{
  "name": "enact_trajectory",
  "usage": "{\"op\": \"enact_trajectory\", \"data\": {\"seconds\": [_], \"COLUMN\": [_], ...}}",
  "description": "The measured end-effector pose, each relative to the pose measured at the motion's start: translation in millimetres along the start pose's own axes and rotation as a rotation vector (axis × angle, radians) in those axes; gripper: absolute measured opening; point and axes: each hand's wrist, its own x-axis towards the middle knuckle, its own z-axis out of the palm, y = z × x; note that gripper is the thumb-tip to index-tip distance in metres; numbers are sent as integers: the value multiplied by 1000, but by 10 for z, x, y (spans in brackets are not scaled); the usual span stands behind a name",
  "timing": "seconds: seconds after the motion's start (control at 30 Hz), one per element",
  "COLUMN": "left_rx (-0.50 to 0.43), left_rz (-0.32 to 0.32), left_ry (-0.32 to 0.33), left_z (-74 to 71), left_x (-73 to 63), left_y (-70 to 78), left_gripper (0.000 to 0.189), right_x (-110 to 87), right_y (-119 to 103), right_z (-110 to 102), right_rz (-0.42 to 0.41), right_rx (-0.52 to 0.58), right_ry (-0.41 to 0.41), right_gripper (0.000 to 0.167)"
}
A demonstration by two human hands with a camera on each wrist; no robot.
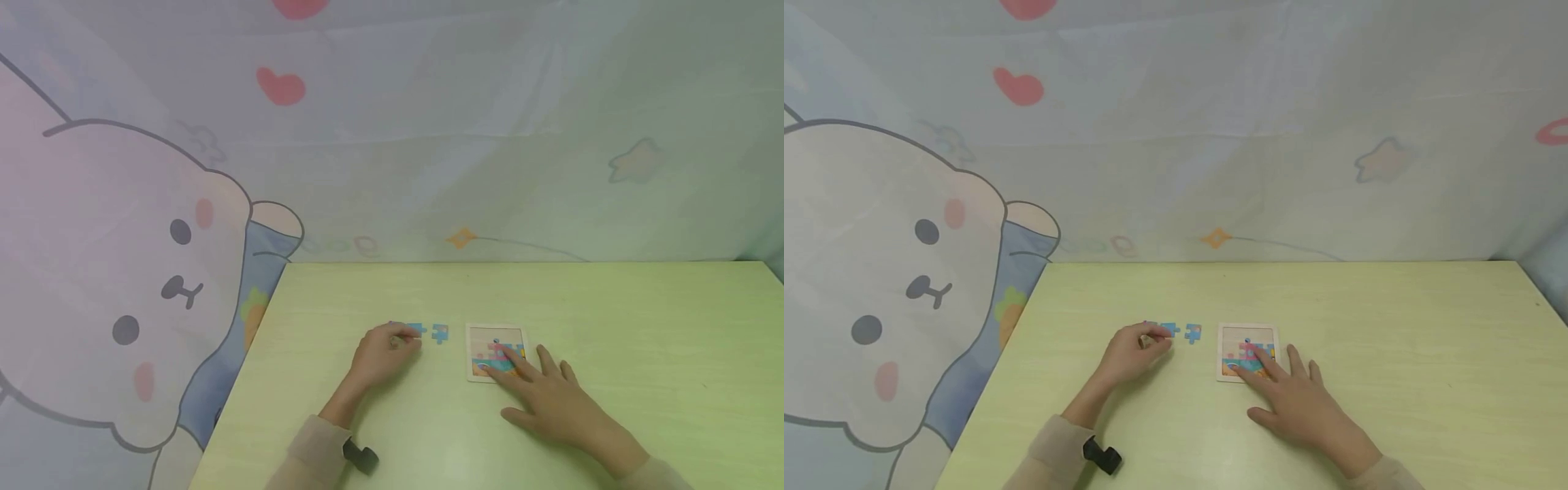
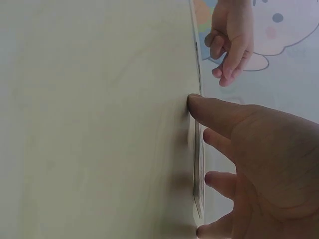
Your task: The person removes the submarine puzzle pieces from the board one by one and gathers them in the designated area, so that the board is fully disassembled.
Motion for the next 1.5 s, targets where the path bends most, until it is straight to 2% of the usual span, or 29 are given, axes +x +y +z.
{"op": "enact_trajectory", "data": {"seconds": [0.3,0.63,0.8,1.03,1.27,1.5], "left_rx": [-7,4,61,137,203,237], "left_rz": [103,106,117,147,112,126], "left_ry": [-96,-145,-175,-189,-186,-180], "left_z": [316,691,825,919,962,990], "left_x": [114,280,354,420,426,420], "left_y": [194,397,452,547,673,710], "left_gripper": [21,22,29,33,34,32], "right_x": [-57,-121,-126,-129,-120,-127], "right_y": [59,103,118,123,125,118], "right_z": [-14,-28,-19,-24,-22,-28], "right_rz": [34,47,24,20,29,29], "right_rx": [28,28,36,29,16,14], "right_ry": [-26,-26,-20,-8,-8,-9], "right_gripper": [60,59,59,59,59,59]}}
